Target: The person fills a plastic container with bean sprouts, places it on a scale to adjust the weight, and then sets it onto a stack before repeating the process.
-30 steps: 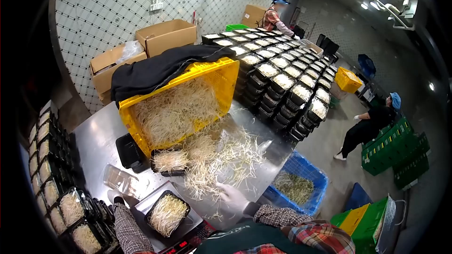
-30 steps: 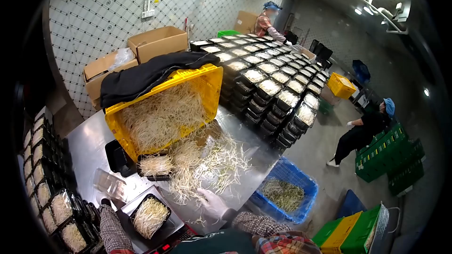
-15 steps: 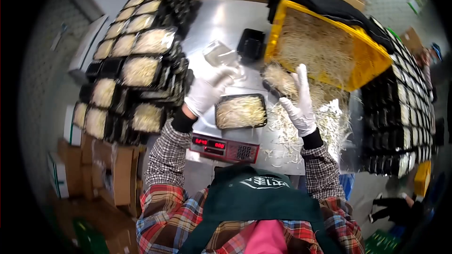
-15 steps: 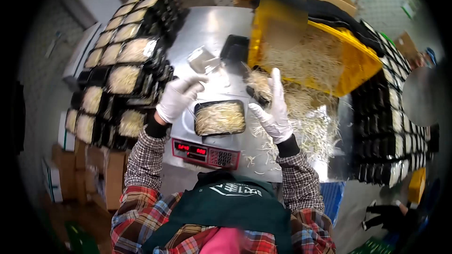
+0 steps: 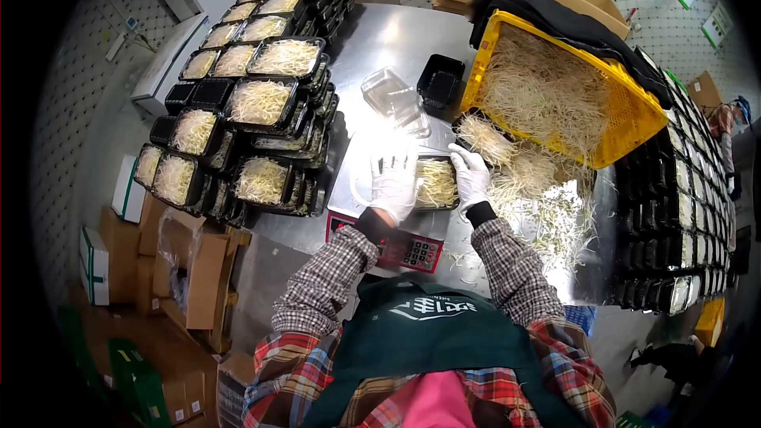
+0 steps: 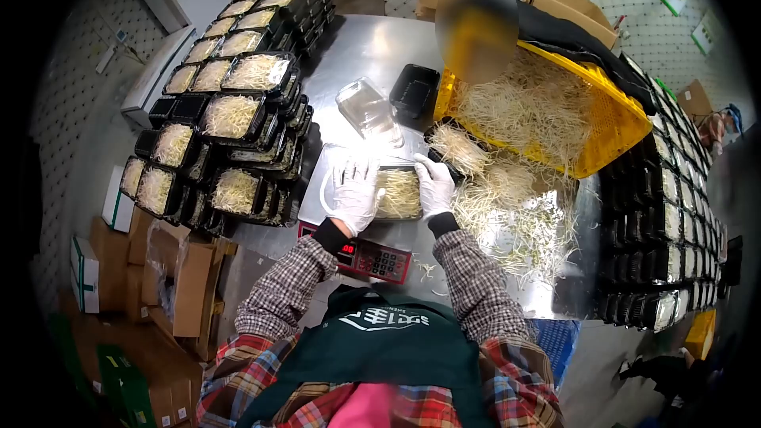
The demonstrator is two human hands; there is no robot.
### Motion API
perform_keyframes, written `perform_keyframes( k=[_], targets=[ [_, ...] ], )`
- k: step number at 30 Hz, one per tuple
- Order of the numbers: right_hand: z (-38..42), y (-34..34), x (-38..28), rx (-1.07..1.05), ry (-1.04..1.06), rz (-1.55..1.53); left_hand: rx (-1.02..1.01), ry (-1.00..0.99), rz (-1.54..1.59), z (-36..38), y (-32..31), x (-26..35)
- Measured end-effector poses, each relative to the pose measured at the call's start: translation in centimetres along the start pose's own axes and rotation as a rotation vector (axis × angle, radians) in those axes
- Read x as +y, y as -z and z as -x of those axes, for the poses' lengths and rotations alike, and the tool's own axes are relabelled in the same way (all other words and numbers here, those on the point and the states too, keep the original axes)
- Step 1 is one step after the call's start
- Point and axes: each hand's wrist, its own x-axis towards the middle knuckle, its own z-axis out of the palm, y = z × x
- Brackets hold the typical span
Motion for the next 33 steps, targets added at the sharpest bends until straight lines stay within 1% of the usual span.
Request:
perform_keyframes(
  k=[3, 4, 5, 6, 7, 8, 9, 10, 11, 12, 13, 14, 15, 17, 18, 19, 20, 21, 22, 23, 24, 25, 27, 29, 30, 31, 33],
  targets=[
    [-0.6, -0.4, 1.6, 0.004, -0.001, 0.210, -0.160, 0.072, 0.053, -0.8, -1.7, 0.2],
    [-0.6, -0.8, 2.1, 0.019, -0.008, 0.179, -0.174, 0.049, 0.072, -0.7, -2.8, -0.5],
    [-0.7, -0.4, 0.3, -0.104, -0.151, 0.007, -0.191, 0.046, 0.018, -0.5, -3.7, -0.8],
    [-0.8, -0.6, 0.1, -0.149, -0.186, -0.045, -0.383, 0.097, 0.226, -0.8, -3.1, -1.5],
    [-0.9, -1.4, 3.5, -0.154, -0.120, 0.044, -0.386, 0.080, 0.254, -0.5, -3.0, -1.8],
    [-0.5, -2.2, 4.4, -0.112, -0.378, -0.208, -0.383, 0.089, 0.264, -0.3, -2.5, -2.0],
    [-0.9, -1.3, 5.8, -0.313, -0.289, -0.151, -0.379, 0.091, 0.264, -0.4, -2.2, -1.8],
    [-1.8, -2.9, 8.1, -0.309, 0.164, 0.288, -0.373, 0.090, 0.240, -0.9, -2.2, -1.7],
    [-2.3, -2.3, 10.5, -0.337, 0.565, 0.756, -0.387, 0.095, 0.197, -1.2, -2.1, -1.5],
    [-2.0, -1.1, 7.2, -0.366, 0.299, 0.539, -0.323, 0.018, 0.076, -0.8, -2.6, -1.2],
    [-1.5, 0.2, 3.4, -0.328, 0.027, 0.264, -0.329, -0.008, -0.049, -0.7, -3.4, -1.3],
    [-1.0, 1.5, -0.7, -0.227, -0.202, 0.024, -0.363, -0.004, -0.108, -0.8, -3.1, -0.9],
    [-1.7, 0.9, -0.5, -0.258, -0.190, 0.172, -0.391, 0.008, -0.174, -1.1, -2.6, -0.3],
    [-0.9, -0.9, 2.0, -0.265, -0.563, 0.093, -0.411, 0.047, -0.207, -0.9, -1.6, 0.1],
    [0.3, -2.3, 3.1, -0.101, -0.360, 0.367, -0.371, -0.003, -0.192, -0.8, -1.6, -0.1],
    [2.1, -0.3, -1.4, -0.100, -0.356, 0.479, -0.334, -0.042, -0.171, -0.6, -2.2, -0.8],
    [3.2, -1.9, 0.6, -0.068, -0.364, 0.566, -0.248, -0.083, -0.171, -0.2, -4.2, -2.4],
    [4.9, 0.1, -3.2, -0.052, -0.467, 0.531, -0.163, -0.119, -0.163, -0.1, -6.1, -3.5],
    [5.8, 0.5, -3.3, -0.088, -0.514, 0.484, -0.198, -0.093, -0.120, -0.1, -5.7, -3.2],
    [6.3, 0.6, -2.9, -0.077, -0.474, 0.462, -0.052, -0.176, -0.120, 0.3, -5.8, -3.0],
    [6.8, 0.6, -2.7, -0.068, -0.435, 0.440, 0.024, -0.199, -0.071, 0.4, -6.0, -3.0],
    [6.4, -0.2, -1.3, -0.086, -0.423, 0.448, 0.048, -0.196, -0.022, 0.5, -5.6, -2.6],
    [5.8, -1.2, 0.5, -0.121, -0.399, 0.464, 0.045, -0.175, 0.101, 0.7, -5.0, -1.7],
    [6.3, -1.5, 0.9, -0.032, -0.344, 0.474, -0.016, -0.129, 0.272, 0.6, -5.0, -0.4],
    [6.4, -1.5, 0.7, -0.012, -0.321, 0.479, -0.059, -0.100, 0.371, 0.7, -5.0, 0.0],
    [6.4, -1.5, 0.5, 0.012, -0.346, 0.447, -0.111, -0.064, 0.475, 0.5, -5.1, 0.7],
    [6.6, -0.9, -0.6, 0.029, -0.298, 0.473, -0.264, 0.064, 0.714, 0.5, -5.6, 1.6]
  ],
)
